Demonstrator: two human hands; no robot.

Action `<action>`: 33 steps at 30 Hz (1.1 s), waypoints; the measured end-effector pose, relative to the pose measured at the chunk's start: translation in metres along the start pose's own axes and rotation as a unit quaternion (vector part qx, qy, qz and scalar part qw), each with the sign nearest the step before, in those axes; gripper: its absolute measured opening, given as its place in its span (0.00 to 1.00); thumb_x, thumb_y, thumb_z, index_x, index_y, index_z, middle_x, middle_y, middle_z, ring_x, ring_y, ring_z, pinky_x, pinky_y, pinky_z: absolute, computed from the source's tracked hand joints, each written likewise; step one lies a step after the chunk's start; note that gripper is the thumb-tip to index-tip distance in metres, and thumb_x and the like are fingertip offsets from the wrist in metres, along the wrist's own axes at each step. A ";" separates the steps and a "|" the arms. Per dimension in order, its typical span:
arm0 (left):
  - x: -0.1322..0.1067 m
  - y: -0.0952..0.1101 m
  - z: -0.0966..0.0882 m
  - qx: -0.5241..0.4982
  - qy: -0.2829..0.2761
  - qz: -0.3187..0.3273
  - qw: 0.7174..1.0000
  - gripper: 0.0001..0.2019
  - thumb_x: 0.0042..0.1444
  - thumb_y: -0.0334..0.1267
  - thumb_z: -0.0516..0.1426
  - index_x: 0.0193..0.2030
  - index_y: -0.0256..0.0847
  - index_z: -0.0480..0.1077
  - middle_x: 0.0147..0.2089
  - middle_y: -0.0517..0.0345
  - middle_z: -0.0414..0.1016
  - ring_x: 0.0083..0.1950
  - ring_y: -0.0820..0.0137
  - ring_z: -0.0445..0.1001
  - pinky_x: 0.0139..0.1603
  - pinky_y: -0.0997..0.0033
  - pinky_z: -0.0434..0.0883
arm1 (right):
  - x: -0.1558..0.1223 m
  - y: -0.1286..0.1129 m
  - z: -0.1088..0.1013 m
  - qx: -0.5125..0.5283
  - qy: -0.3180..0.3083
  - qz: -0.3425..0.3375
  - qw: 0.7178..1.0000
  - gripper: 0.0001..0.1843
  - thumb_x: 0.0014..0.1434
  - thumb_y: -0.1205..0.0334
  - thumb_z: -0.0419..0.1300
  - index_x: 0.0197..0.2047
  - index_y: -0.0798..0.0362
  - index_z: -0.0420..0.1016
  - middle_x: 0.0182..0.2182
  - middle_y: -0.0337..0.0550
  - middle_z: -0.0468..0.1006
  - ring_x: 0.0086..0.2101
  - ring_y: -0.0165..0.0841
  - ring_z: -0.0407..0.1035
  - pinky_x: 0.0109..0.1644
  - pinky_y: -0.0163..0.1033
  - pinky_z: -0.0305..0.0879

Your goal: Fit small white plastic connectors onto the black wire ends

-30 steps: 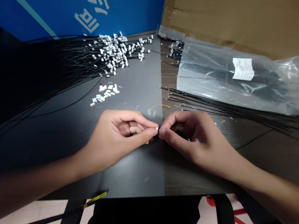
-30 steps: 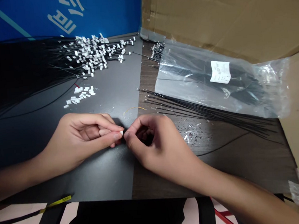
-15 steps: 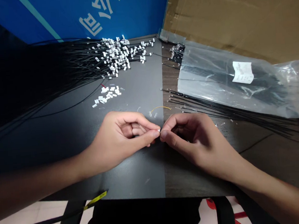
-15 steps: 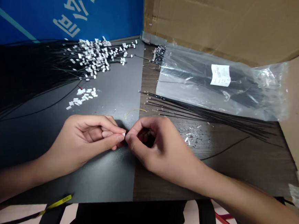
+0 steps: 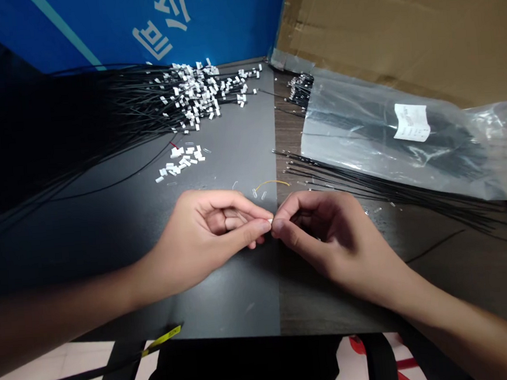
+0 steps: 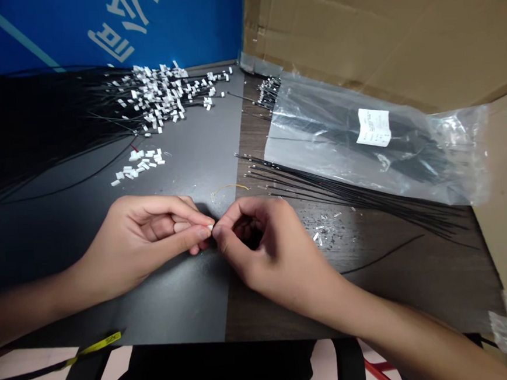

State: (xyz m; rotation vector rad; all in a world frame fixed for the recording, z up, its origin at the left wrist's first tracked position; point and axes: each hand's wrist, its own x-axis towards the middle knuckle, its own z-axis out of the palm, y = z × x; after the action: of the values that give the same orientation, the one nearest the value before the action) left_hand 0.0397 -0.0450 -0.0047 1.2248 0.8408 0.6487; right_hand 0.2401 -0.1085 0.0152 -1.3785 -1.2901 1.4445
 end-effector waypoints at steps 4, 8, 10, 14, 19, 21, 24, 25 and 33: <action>-0.001 0.000 0.001 0.003 0.011 0.012 1.000 0.04 0.53 0.28 0.73 0.34 0.40 0.87 0.28 0.58 0.85 0.27 0.74 0.81 0.32 0.82 0.81 | 0.001 0.002 0.001 -0.014 0.010 -0.006 1.000 0.06 0.63 0.68 0.73 0.33 0.53 0.82 0.29 0.39 0.84 0.29 0.29 0.72 0.31 0.34 0.65; -0.002 0.000 -0.001 -0.007 0.013 0.040 0.999 0.08 0.54 0.26 0.73 0.39 0.41 0.89 0.33 0.57 0.89 0.32 0.73 0.86 0.39 0.82 0.85 | 0.002 0.002 -0.001 0.011 0.008 -0.002 1.000 0.07 0.64 0.64 0.74 0.34 0.53 0.83 0.31 0.41 0.86 0.32 0.32 0.77 0.36 0.36 0.69; -0.001 -0.001 -0.002 -0.011 0.002 0.054 0.998 0.10 0.55 0.24 0.72 0.40 0.42 0.89 0.36 0.57 0.89 0.36 0.73 0.87 0.43 0.82 0.85 | 0.003 0.001 -0.003 0.026 0.005 -0.001 1.000 0.07 0.64 0.62 0.75 0.35 0.53 0.84 0.32 0.41 0.87 0.33 0.32 0.78 0.38 0.35 0.71; 0.001 -0.001 -0.004 -0.010 -0.011 0.059 0.998 0.10 0.55 0.23 0.71 0.39 0.42 0.89 0.37 0.57 0.89 0.37 0.74 0.88 0.44 0.85 0.85 | 0.004 -0.003 -0.006 0.034 -0.019 -0.012 0.999 0.09 0.64 0.60 0.77 0.33 0.52 0.85 0.31 0.41 0.88 0.34 0.32 0.81 0.41 0.35 0.75; -0.001 -0.001 -0.003 0.001 0.005 0.059 0.998 0.10 0.56 0.23 0.71 0.39 0.42 0.90 0.37 0.57 0.89 0.36 0.74 0.87 0.43 0.85 0.85 | 0.002 -0.004 -0.004 0.009 -0.012 -0.003 1.000 0.06 0.64 0.61 0.75 0.36 0.52 0.85 0.35 0.43 0.89 0.35 0.34 0.82 0.41 0.36 0.77; -0.001 0.000 -0.002 0.010 0.004 0.069 0.998 0.11 0.56 0.23 0.71 0.39 0.43 0.90 0.37 0.58 0.89 0.35 0.75 0.86 0.43 0.85 0.85 | 0.001 -0.003 -0.003 -0.001 -0.004 -0.004 1.000 0.06 0.64 0.62 0.74 0.36 0.52 0.84 0.35 0.43 0.89 0.35 0.34 0.82 0.41 0.37 0.77; -0.002 0.001 -0.002 0.013 0.005 0.080 0.997 0.12 0.56 0.22 0.70 0.38 0.45 0.90 0.37 0.59 0.89 0.36 0.75 0.86 0.43 0.85 0.85 | 0.001 -0.003 -0.003 -0.010 0.001 0.000 1.000 0.06 0.63 0.62 0.74 0.35 0.52 0.83 0.33 0.43 0.88 0.34 0.34 0.81 0.39 0.36 0.75; -0.002 0.001 -0.002 0.011 0.004 0.082 0.997 0.12 0.56 0.22 0.70 0.38 0.45 0.90 0.37 0.59 0.89 0.36 0.76 0.87 0.43 0.85 0.85 | 0.001 -0.003 -0.003 -0.007 -0.001 0.003 1.000 0.07 0.63 0.62 0.74 0.35 0.52 0.83 0.33 0.42 0.88 0.33 0.33 0.80 0.38 0.36 0.74; 0.002 0.000 -0.007 -0.032 -0.034 0.029 0.999 0.11 0.54 0.21 0.71 0.36 0.42 0.90 0.34 0.56 0.88 0.33 0.75 0.86 0.38 0.86 0.83 | 0.001 -0.002 -0.005 0.057 -0.032 0.003 0.998 0.09 0.65 0.58 0.76 0.36 0.52 0.84 0.34 0.42 0.88 0.37 0.34 0.81 0.43 0.37 0.73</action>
State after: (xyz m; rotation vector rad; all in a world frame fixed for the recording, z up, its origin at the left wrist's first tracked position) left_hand 0.0349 -0.0394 -0.0057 1.2098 0.7257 0.6717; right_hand 0.2445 -0.1059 0.0175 -1.2715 -1.2253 1.5518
